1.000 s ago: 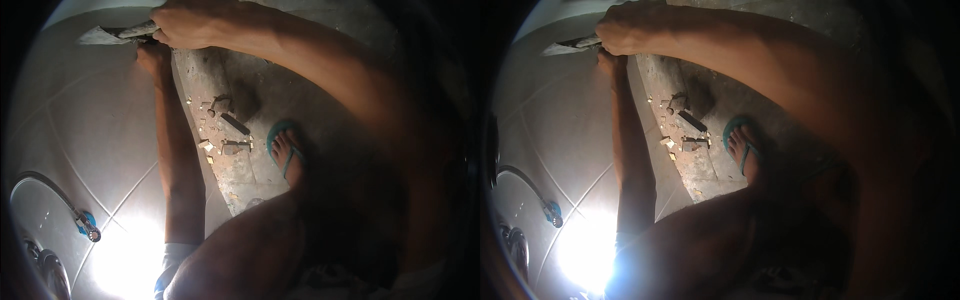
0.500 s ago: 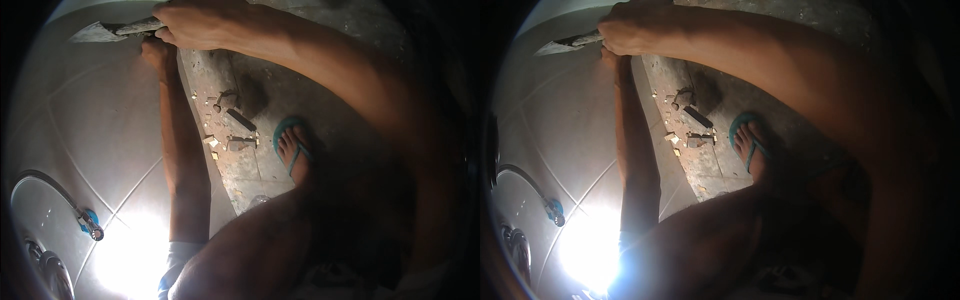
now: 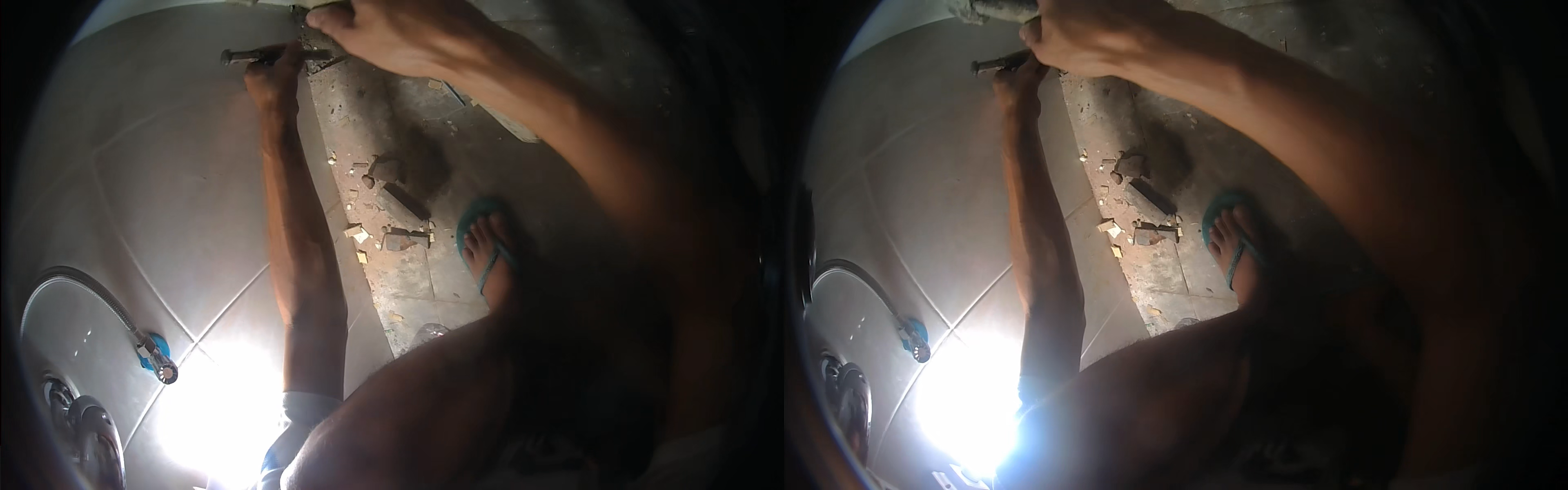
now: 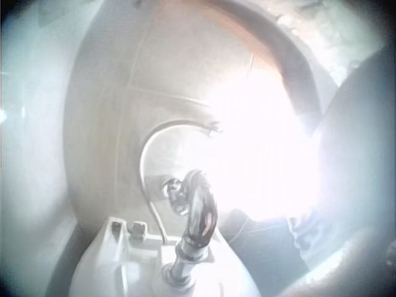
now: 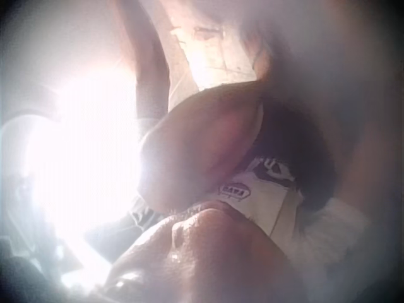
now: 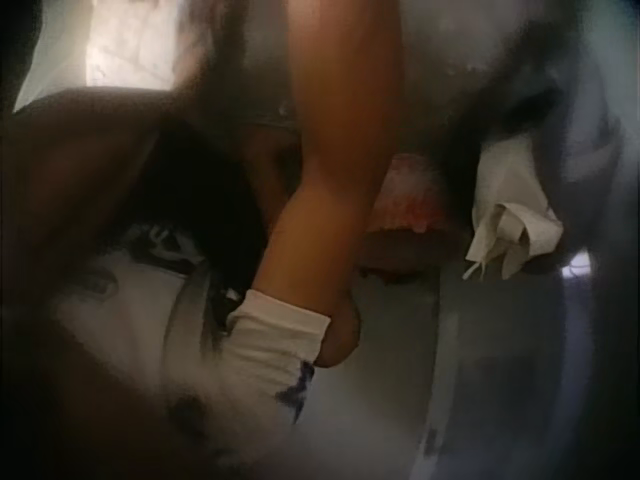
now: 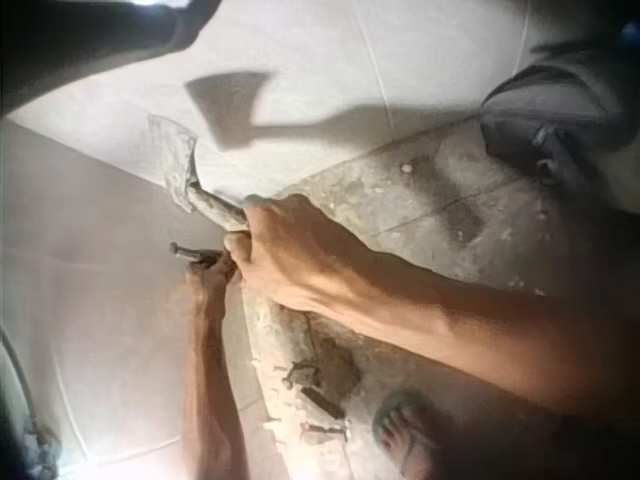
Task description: The person uses a trowel and a chisel to remove material from a floor corner near a drain and picks up debris by hand.
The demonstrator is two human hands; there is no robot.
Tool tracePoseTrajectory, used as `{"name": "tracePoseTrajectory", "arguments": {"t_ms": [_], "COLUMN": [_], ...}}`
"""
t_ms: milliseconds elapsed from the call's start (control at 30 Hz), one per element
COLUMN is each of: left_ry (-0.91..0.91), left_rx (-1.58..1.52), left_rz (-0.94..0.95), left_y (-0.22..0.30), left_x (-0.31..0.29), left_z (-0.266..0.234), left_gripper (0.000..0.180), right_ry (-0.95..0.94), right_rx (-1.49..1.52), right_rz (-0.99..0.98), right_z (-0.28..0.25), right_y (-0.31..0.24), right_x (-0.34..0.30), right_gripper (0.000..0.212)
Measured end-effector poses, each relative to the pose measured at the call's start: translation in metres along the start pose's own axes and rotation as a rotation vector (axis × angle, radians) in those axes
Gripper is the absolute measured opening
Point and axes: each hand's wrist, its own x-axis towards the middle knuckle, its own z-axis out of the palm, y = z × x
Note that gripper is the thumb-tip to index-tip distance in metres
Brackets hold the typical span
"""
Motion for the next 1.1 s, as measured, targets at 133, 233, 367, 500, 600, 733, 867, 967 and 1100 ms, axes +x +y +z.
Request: {"name": "tracePoseTrajectory", "arguments": {"t_ms": [133, 233, 367, 500, 600, 733, 867, 967, 1100], "left_ry": [0.128, 0.160, 0.135, 0.169, -0.085, -0.080, -0.037, -0.038, -0.056], "left_rx": [0.529, 0.725, 0.713, 0.729, 0.685, 0.712, 0.716, 0.723, 0.733], "left_rz": [0.365, 0.350, 0.292, 0.287, 0.339, 0.387, 0.361, 0.366, 0.327], "left_y": [-0.017, -0.021, -0.016, -0.015, -0.011, 0.008, 0.003, 0.003, 0.010], "left_x": [0.020, 0.022, 0.008, 0.007, 0.010, -0.003, -0.003, 0.003, -0.006], "left_z": [-0.018, -0.005, 0.003, 0.009, 0.010, 0.016, 0.027, 0.008, 0.009], "left_gripper": [0.020, 0.026, 0.030, 0.027, 0.022, 0.019, 0.022, 0.024, 0.026], "right_ry": [0.052, 0.123, -0.026, -0.028, -0.006, 0.203, 0.236, 0.000, 0.158], "right_rx": [-0.037, -0.070, 0.042, -0.111, -0.118, -0.077, -0.139, -0.262, -0.251], "right_rz": [0.077, 0.033, 0.202, 0.130, 0.075, -0.113, -0.112, -0.030, -0.108], "right_z": [-0.038, -0.032, -0.038, -0.042, -0.046, -0.018, 0.014, 0.027, 0.018], "right_y": [-0.001, 0.034, 0.025, 0.010, -0.006, 0.003, 0.017, 0.020, 0.001], "right_x": [-0.017, -0.010, -0.018, -0.017, -0.019, -0.015, -0.019, -0.002, -0.004], "right_gripper": [0.034, 0.032, 0.032, 0.032, 0.032, 0.032, 0.034, 0.037, 0.037]}}
